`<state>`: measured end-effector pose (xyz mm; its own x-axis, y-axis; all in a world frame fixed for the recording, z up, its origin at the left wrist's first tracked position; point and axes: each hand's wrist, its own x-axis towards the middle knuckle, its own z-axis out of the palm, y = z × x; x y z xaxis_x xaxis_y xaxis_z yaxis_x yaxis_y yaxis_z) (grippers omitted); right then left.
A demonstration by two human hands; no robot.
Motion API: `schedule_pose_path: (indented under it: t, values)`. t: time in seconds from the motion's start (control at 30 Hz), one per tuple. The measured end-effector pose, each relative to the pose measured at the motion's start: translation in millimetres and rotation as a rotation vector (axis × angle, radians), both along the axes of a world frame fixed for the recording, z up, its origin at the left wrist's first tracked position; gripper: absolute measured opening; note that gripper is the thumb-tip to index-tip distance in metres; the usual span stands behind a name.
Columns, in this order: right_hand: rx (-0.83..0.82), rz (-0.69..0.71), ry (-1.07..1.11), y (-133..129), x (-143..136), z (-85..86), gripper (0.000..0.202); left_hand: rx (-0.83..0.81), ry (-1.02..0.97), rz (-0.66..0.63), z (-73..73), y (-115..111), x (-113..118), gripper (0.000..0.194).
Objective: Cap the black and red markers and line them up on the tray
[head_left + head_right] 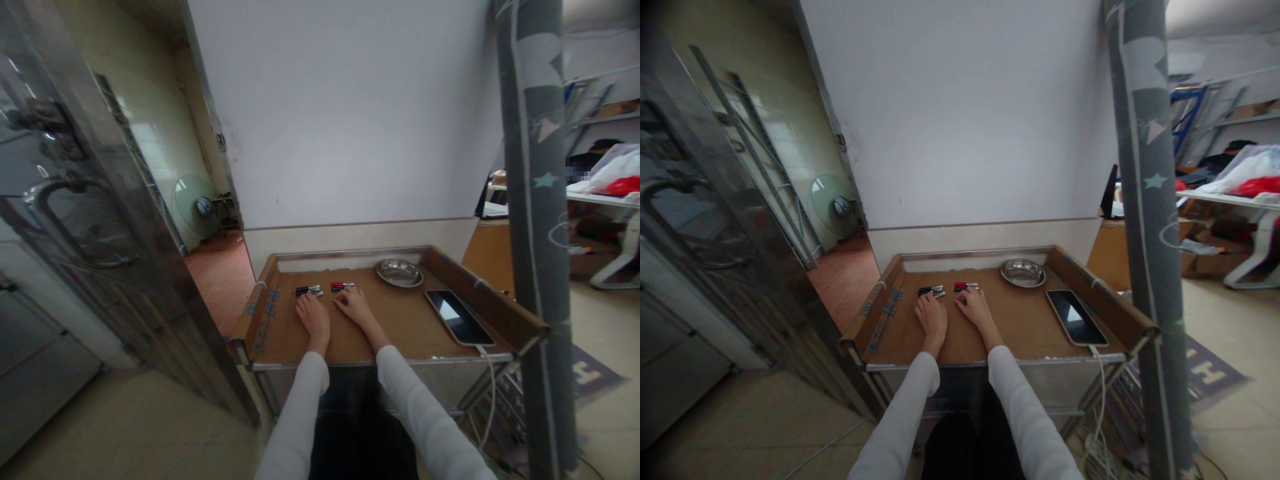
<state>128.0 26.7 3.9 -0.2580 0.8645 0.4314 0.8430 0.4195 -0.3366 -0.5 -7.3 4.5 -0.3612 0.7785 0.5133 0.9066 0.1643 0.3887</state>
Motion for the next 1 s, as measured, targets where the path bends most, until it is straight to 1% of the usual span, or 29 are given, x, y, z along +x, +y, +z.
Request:
schedule_pose_path:
  t: [0.1,0.17,0.23,0.37,0.43,0.47,0.57,0.63,0.7,0.8,0.93,1.0]
  values:
    - [0.054,-0.089,0.001,7.3,-1.8,-0.8,0.016,-0.017,0.014,0.035,-1.1,-1.1,0.7,0.023]
    - [0.086,-0.162,0.050,8.5,-0.3,-2.3,0.019,-0.017,0.019,0.027,-3.4,-0.7,0.6,0.022]
    - [0.117,-0.207,0.167,7.0,3.6,-4.7,0.023,-0.017,0.028,0.005,-5.6,0.4,0.5,0.022]
    - [0.134,-0.209,0.527,2.7,13.7,-11.9,0.028,-0.049,0.046,-0.057,-7.5,3.2,1.2,0.026]
    - [0.122,-0.203,0.663,2.1,17.2,-15.2,0.027,-0.065,0.053,-0.131,-7.8,4.4,1.9,0.028]
    - [0.115,-0.203,0.709,2.2,18.3,-16.4,0.027,-0.068,0.062,-0.188,-8.1,4.9,2.3,0.027]
    - [0.094,-0.200,0.772,2.8,19.2,-17.8,0.028,-0.061,0.103,-0.424,-9.6,6.5,3.6,0.025]
    - [0.087,-0.198,0.780,2.9,18.5,-17.5,0.028,-0.058,0.118,-0.533,-9.9,7.8,4.5,0.023]
    - [0.088,-0.194,0.786,2.7,17.6,-17.0,0.028,-0.067,0.107,-0.571,-8.4,9.1,5.5,0.022]
    - [0.085,-0.216,0.770,1.4,17.0,-16.6,0.030,-0.073,0.071,-0.656,-1.8,10.4,7.4,0.020]
    - [0.066,-0.271,0.712,-1.1,16.7,-15.5,0.033,-0.016,-0.015,-0.863,8.6,10.6,10.2,0.019]
    - [0.053,-0.297,0.696,-2.3,16.6,-14.0,0.034,0.012,-0.061,-0.940,12.0,10.1,11.4,0.020]
